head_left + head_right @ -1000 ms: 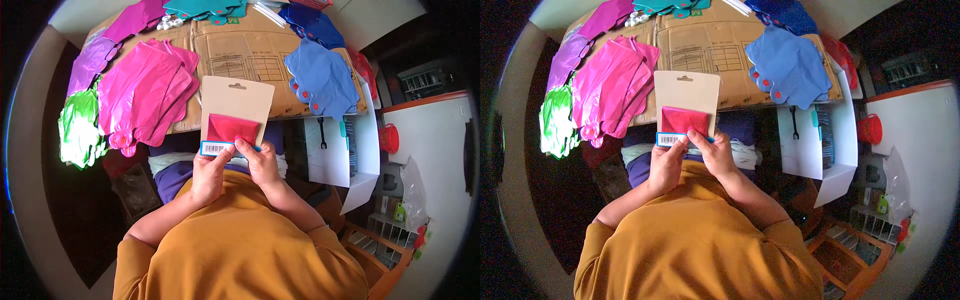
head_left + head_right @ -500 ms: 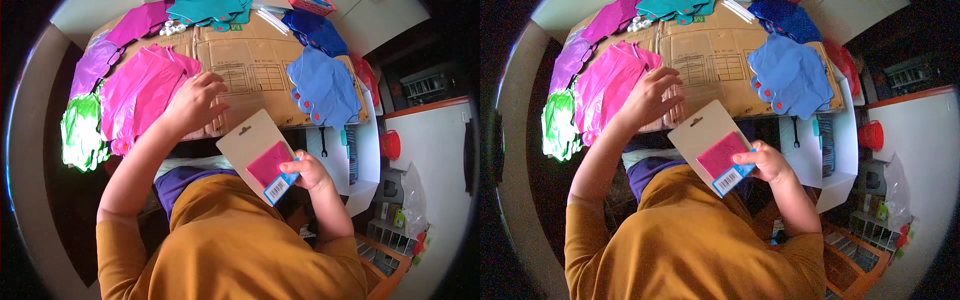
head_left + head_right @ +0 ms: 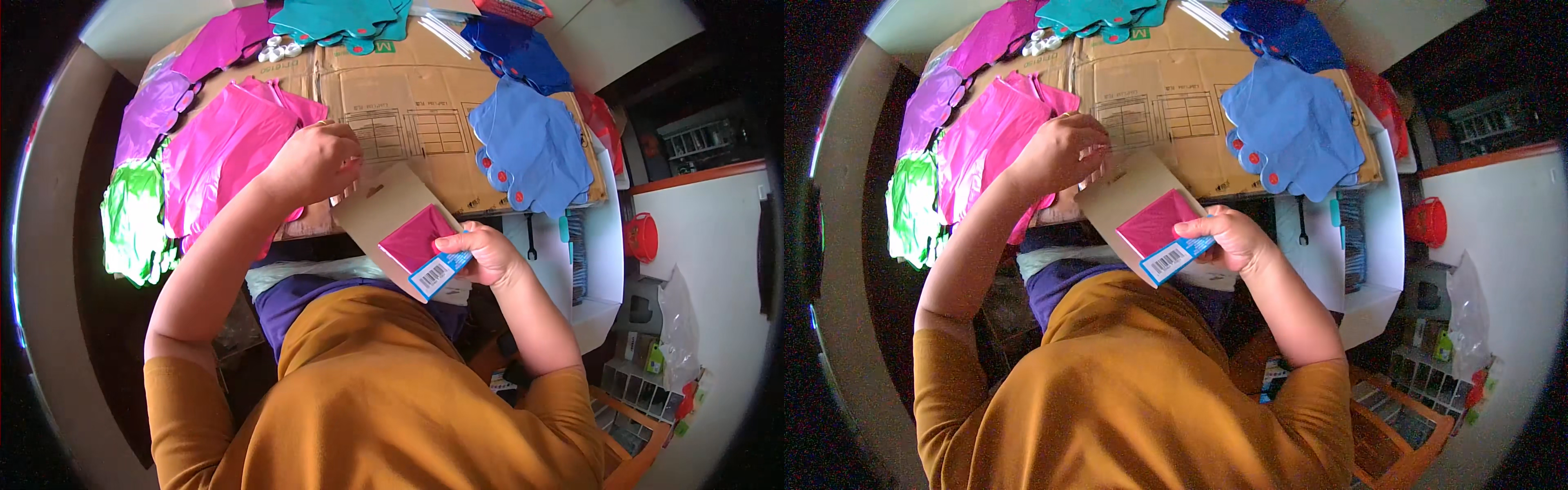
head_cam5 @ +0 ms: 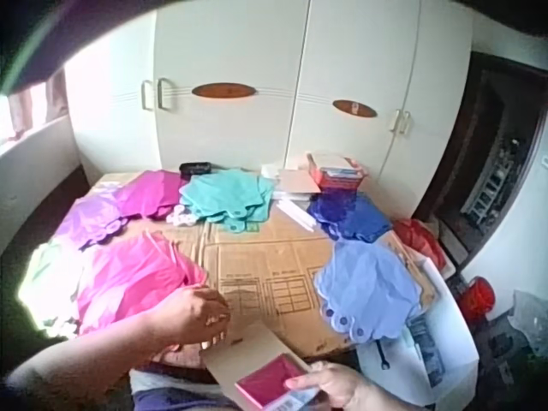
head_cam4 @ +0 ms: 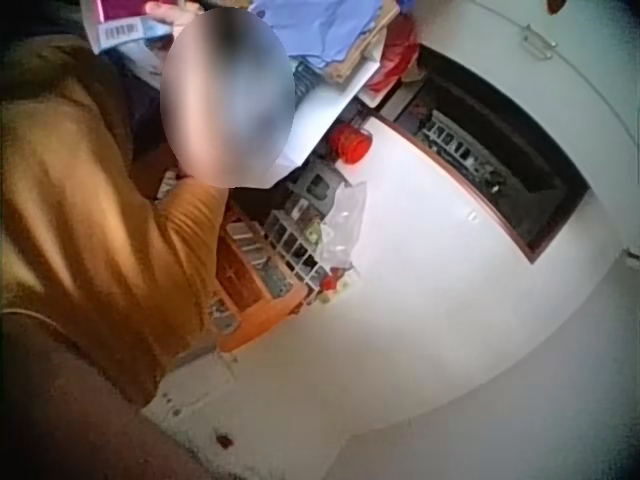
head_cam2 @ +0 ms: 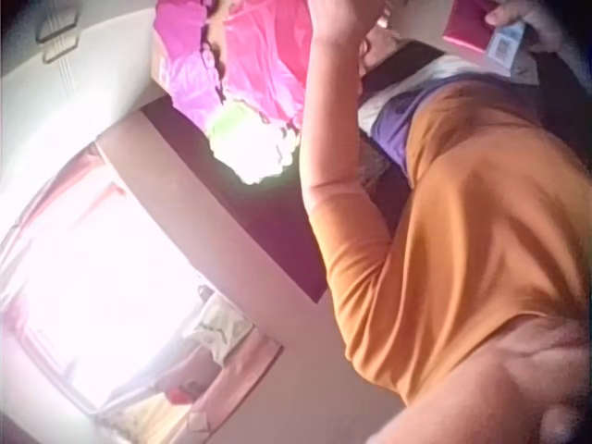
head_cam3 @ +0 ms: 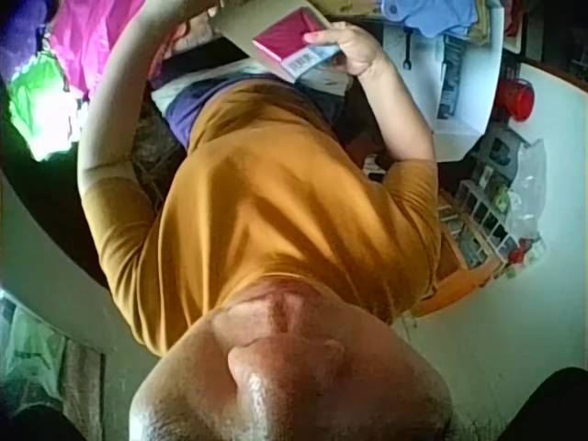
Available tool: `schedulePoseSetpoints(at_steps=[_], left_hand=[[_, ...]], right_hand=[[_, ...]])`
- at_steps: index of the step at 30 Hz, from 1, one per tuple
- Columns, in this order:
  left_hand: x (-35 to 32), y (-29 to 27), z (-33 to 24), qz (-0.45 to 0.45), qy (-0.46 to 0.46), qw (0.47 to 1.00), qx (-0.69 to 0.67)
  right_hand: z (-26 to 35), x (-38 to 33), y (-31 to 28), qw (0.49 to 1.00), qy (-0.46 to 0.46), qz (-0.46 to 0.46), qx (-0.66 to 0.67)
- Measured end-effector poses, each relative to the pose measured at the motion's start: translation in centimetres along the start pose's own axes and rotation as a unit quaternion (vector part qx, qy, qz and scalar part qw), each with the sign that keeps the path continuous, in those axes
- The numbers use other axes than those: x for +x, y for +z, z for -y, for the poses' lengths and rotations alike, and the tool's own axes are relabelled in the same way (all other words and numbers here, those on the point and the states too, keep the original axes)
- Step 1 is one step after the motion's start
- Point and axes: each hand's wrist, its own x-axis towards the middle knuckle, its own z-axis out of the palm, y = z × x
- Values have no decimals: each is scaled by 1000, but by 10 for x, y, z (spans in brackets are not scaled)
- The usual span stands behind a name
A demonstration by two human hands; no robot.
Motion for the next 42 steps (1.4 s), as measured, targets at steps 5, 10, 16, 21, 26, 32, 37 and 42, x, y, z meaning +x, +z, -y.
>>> schedulePoseSetpoints(at_steps=[5, 10, 16, 21, 26, 32, 37, 42], left_hand=[[2, 0, -3, -7, 21, 999, 30], [5, 0, 5, 3, 41, 998, 40], [6, 1, 6, -16, 45, 999, -13], [11, 2, 12, 13, 54, 998, 26], [10, 1, 12, -1, 86, 996, 19], [4, -9, 7, 31, 68, 996, -37], [2, -13, 7, 24, 98, 995, -25], [2, -5, 10, 10, 103, 995, 16]], right_hand=[[0, -5, 11, 1000, 9, 2, 20], [-8, 2, 6, 999, 27, 18, 10], [2, 2, -3, 1000, 8, 19, 14], [-3, 0, 16, 1000, 22, -18, 1], [-2, 10, 6, 999, -27, -27, 17], [-7, 7, 14, 994, -68, -89, -1], [-4, 12, 14, 993, -100, -27, 62], [-6, 20, -6, 989, -89, 51, 106]])
